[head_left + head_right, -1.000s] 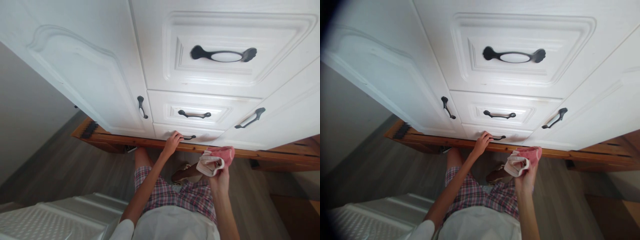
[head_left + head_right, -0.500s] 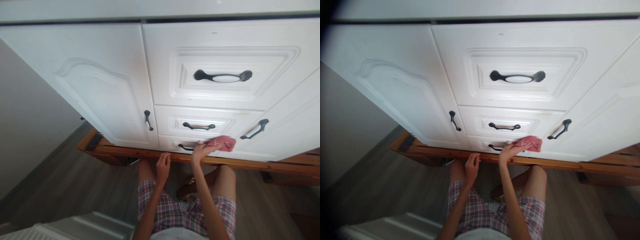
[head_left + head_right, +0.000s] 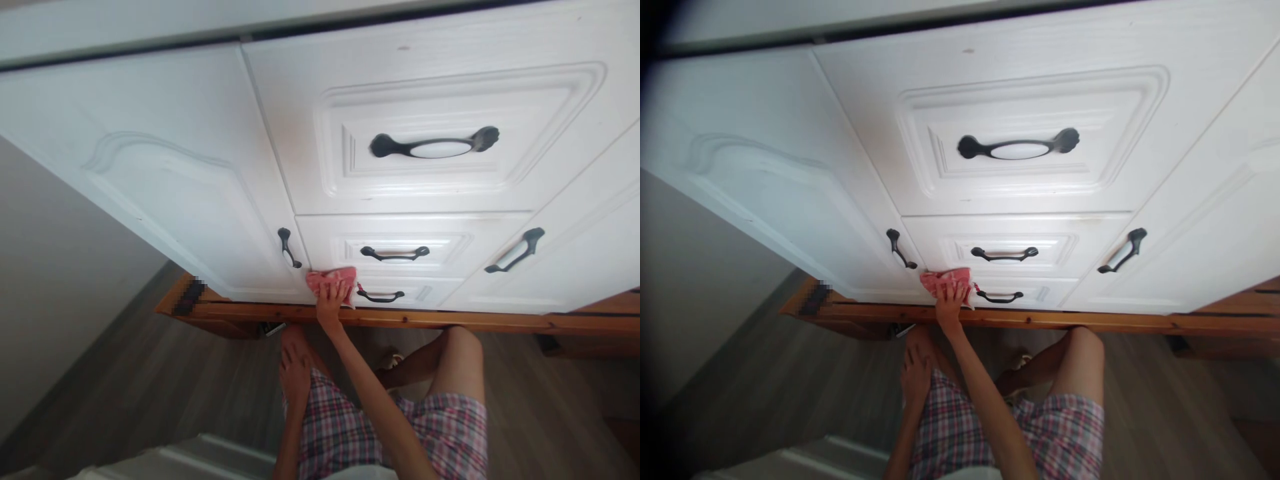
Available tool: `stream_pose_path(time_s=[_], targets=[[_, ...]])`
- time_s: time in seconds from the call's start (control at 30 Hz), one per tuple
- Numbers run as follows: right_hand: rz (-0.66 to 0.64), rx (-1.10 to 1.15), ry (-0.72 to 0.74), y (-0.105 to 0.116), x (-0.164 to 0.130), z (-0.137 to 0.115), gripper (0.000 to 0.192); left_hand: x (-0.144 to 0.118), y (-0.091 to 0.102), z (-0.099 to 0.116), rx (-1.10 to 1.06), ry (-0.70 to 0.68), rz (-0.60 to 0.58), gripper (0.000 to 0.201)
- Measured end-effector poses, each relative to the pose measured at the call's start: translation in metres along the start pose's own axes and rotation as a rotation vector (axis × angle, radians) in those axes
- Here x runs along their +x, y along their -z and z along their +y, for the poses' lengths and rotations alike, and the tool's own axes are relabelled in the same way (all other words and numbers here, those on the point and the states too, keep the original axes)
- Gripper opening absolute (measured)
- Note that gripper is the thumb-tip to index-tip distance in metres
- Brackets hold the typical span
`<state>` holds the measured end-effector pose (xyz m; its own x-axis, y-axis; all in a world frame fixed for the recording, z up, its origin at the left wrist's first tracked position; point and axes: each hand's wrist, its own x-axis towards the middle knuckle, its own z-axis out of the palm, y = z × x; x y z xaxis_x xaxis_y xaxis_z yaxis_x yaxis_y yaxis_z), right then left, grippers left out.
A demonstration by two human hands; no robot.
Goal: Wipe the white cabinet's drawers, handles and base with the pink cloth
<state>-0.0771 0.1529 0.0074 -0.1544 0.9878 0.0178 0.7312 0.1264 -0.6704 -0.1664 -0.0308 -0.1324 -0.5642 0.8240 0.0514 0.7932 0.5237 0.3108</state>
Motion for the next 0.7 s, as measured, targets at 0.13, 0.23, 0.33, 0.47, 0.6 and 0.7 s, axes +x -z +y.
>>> stream_pose_path(time_s=[0.13, 0.23, 0.33, 0.47, 0.6, 0.7], targets=[[-0.150, -0.057, 0.182, 0.004, -0.011, 0.039, 0.054, 0.006, -0.003, -0.002, 0.074, -0.001, -0.040, 0.064], [-0.191, -0.112, 0.266, 0.010, -0.022, 0.080, 0.056, 0.006, -0.002, -0.006, 0.096, 0.004, -0.072, 0.065], [-0.162, -0.187, 0.271, 0.020, -0.033, 0.124, 0.058, 0.005, -0.003, -0.011, 0.092, -0.010, -0.098, 0.065], [-0.054, -0.300, 0.208, 0.046, -0.045, 0.187, 0.054, 0.005, -0.006, -0.016, 0.080, -0.005, -0.100, 0.065], [0.098, -0.398, 0.143, 0.085, -0.054, 0.248, 0.050, 0.007, -0.007, -0.015, 0.077, -0.003, -0.093, 0.066], [0.158, -0.441, 0.194, 0.109, -0.064, 0.279, 0.052, 0.008, -0.007, -0.013, 0.068, -0.009, -0.101, 0.066]])
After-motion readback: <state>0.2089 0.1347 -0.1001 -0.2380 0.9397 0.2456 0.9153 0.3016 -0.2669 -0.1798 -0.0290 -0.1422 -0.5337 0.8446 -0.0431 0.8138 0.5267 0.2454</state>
